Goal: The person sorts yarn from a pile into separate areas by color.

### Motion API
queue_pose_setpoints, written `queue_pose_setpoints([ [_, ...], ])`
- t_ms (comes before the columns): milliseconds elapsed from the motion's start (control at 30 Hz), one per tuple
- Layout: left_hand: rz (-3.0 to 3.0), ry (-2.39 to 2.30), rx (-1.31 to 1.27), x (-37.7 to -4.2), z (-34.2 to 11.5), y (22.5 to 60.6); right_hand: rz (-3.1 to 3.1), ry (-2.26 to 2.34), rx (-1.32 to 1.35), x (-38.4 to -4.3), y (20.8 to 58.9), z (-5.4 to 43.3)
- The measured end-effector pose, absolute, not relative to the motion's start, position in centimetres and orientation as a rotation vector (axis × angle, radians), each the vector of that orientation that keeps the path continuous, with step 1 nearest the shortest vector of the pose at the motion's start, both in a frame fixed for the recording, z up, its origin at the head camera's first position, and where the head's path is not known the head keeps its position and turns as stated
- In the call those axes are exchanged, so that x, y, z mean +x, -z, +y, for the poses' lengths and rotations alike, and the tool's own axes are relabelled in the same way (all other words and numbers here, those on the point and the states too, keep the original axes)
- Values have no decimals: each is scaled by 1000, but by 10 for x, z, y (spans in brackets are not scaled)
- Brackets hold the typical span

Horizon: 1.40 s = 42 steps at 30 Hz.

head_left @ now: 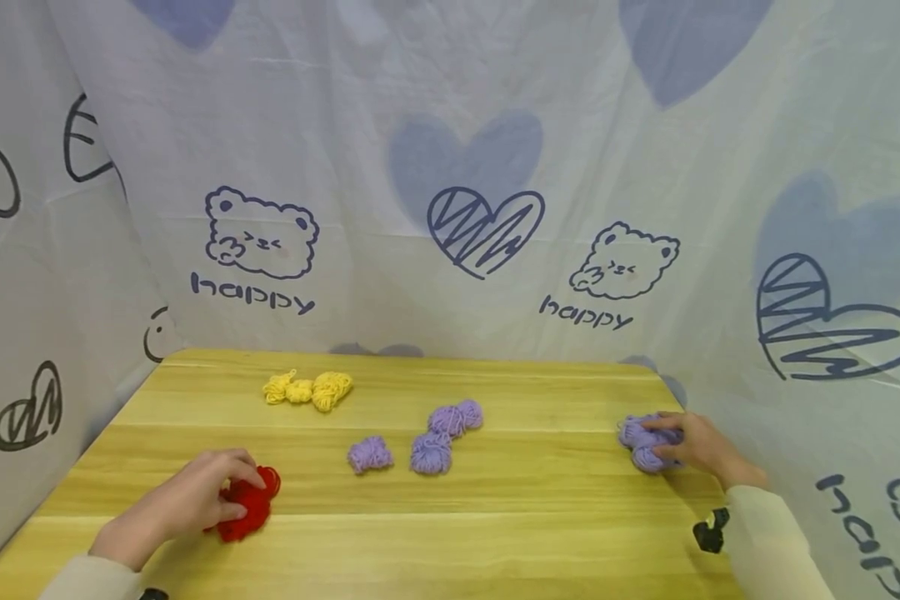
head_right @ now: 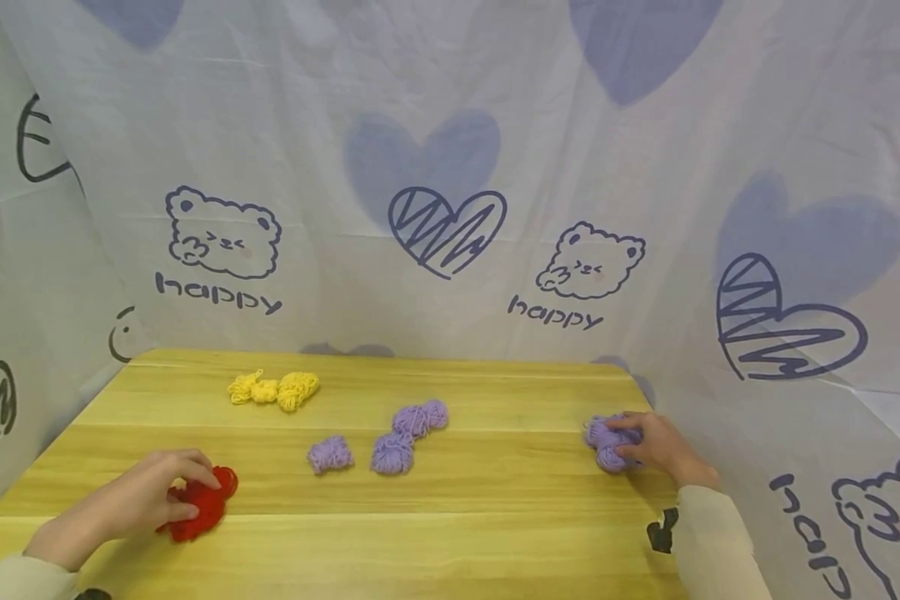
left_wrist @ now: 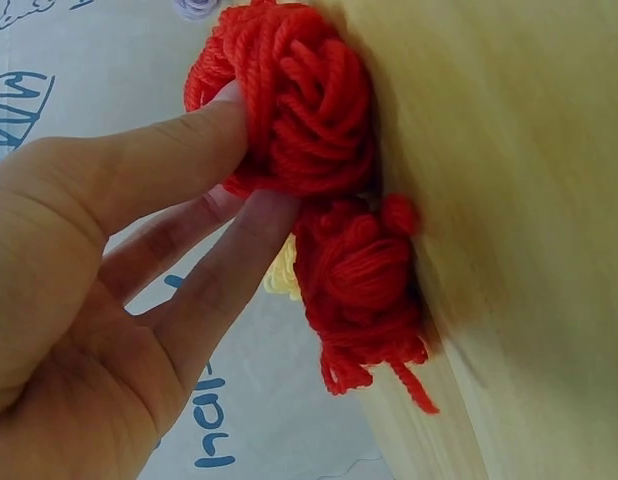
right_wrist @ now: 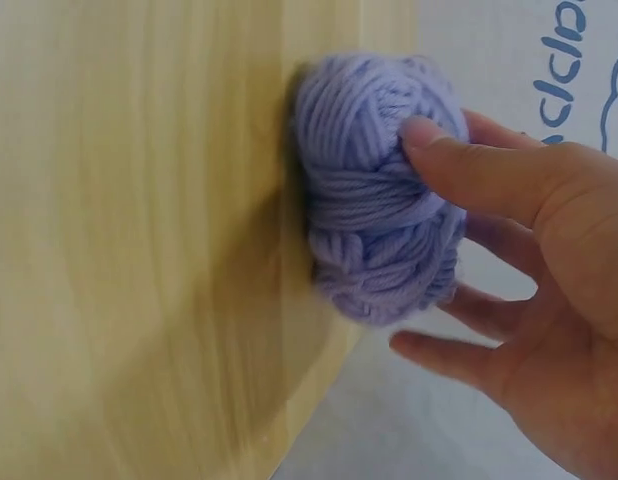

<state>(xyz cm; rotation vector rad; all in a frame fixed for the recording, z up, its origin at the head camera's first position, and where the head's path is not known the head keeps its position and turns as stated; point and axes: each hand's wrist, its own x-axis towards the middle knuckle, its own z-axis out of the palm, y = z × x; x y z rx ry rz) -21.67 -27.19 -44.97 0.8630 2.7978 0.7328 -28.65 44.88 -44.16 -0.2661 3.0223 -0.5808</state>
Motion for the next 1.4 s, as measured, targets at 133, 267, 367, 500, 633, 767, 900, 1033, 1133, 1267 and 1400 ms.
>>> queue_pose_setpoints([
  [133,2808,-734,861,-216,-272,450,3040,561,-301,-288,437,443],
  [267,2816,-746,877,-215,-273,449,3059,546,-325,-293,430,429],
  [367,2813,-761,886,-214,-274,449,3087,535,-391,-297,425,415],
  [500,2811,-758,876,-214,-273,449,3089,562,-530,-300,420,392],
  [633,2818,-749,880,-215,-271,449,3038,611,-631,-304,417,367],
  [767,2824,-745,879,-216,-270,448,2974,655,-720,-308,415,343],
  [900,2823,-735,858,-216,-270,448,2918,718,-802,-314,420,325],
  [1033,2841,-720,874,-215,-269,448,2879,786,-839,-321,429,310],
  [1133,2849,-712,882,-215,-268,449,2846,832,-834,-324,436,299],
  [1267,2850,-707,877,-215,-268,449,2791,902,-825,-326,442,281],
  [1400,2846,-710,867,-215,-269,449,2759,945,-852,-328,446,261],
])
